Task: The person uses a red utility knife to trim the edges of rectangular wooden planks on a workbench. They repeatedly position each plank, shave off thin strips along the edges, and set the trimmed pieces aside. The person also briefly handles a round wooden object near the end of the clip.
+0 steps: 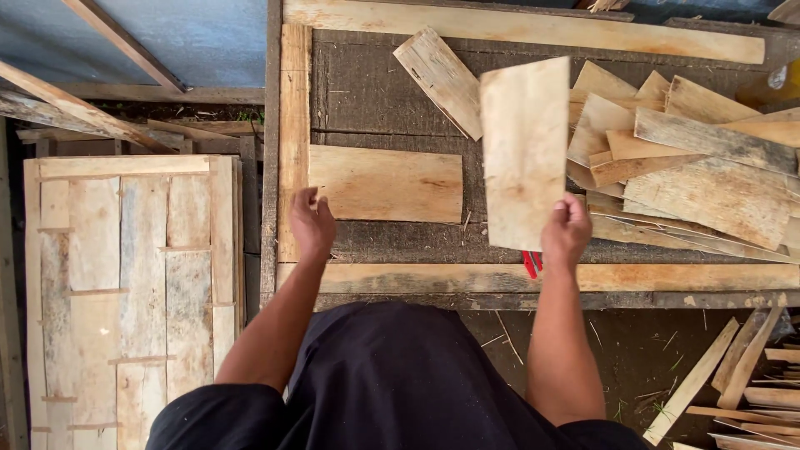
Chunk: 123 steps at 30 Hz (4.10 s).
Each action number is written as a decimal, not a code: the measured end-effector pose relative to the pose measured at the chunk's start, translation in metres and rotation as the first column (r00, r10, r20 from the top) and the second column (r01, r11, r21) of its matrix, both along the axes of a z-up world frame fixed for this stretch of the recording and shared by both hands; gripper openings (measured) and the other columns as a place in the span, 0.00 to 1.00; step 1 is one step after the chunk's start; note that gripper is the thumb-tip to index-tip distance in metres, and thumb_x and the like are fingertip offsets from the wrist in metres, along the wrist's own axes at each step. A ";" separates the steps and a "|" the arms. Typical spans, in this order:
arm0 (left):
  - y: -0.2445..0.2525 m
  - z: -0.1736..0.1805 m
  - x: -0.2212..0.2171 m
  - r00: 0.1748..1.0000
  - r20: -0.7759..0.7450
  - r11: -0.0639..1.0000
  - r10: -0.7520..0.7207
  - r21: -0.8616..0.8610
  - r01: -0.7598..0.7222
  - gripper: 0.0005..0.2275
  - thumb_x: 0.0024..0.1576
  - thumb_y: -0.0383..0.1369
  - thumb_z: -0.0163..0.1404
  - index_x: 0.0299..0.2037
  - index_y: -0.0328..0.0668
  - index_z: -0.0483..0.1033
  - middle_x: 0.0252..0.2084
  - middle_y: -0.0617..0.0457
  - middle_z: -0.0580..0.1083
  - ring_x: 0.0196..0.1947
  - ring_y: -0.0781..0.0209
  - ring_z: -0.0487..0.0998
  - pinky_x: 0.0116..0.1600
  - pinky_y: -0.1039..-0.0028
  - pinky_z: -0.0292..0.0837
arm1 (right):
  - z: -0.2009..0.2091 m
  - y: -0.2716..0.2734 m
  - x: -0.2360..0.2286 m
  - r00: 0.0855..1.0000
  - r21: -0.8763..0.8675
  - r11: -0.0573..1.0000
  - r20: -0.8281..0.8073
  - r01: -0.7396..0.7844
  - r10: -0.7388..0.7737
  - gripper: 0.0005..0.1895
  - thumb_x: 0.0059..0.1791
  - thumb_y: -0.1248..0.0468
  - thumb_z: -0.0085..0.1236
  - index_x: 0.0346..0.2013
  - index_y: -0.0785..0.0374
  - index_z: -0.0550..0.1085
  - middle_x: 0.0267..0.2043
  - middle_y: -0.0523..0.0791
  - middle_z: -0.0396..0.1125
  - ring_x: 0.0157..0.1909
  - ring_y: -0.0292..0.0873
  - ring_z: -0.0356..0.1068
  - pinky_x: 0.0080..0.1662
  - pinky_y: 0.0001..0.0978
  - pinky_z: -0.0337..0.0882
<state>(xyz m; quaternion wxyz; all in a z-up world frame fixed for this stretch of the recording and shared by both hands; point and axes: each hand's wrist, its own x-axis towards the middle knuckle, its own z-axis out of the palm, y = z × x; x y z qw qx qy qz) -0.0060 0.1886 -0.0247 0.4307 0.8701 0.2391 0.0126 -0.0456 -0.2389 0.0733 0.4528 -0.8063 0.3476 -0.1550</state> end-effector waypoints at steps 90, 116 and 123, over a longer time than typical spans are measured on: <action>-0.063 -0.012 -0.016 0.950 -0.297 0.954 0.094 -0.247 -0.172 0.13 0.57 0.33 0.59 0.52 0.47 0.82 0.46 0.50 0.82 0.32 0.65 0.82 0.40 0.72 0.80 | -0.111 0.149 0.023 0.742 0.474 0.818 -0.408 -0.326 0.532 0.08 0.53 0.66 0.57 0.44 0.67 0.77 0.32 0.46 0.73 0.18 0.31 0.57 0.19 0.23 0.56; -0.052 -0.026 0.003 0.946 -0.322 0.975 0.032 -0.199 -0.101 0.11 0.56 0.31 0.60 0.48 0.51 0.84 0.40 0.54 0.83 0.28 0.67 0.80 0.35 0.71 0.78 | -0.067 0.169 0.015 0.661 0.049 0.782 -0.503 -0.621 0.556 0.25 0.51 0.57 0.63 0.60 0.60 0.68 0.38 0.43 0.75 0.32 0.37 0.72 0.37 0.34 0.73; -0.047 -0.026 0.017 0.916 -0.402 0.986 -0.003 -0.153 -0.064 0.11 0.56 0.32 0.60 0.48 0.55 0.84 0.40 0.57 0.83 0.23 0.67 0.74 0.28 0.72 0.73 | -0.081 0.168 0.014 0.545 -0.093 0.567 -0.437 -0.818 0.715 0.51 0.44 0.53 0.68 0.75 0.54 0.50 0.59 0.48 0.66 0.47 0.44 0.73 0.46 0.41 0.77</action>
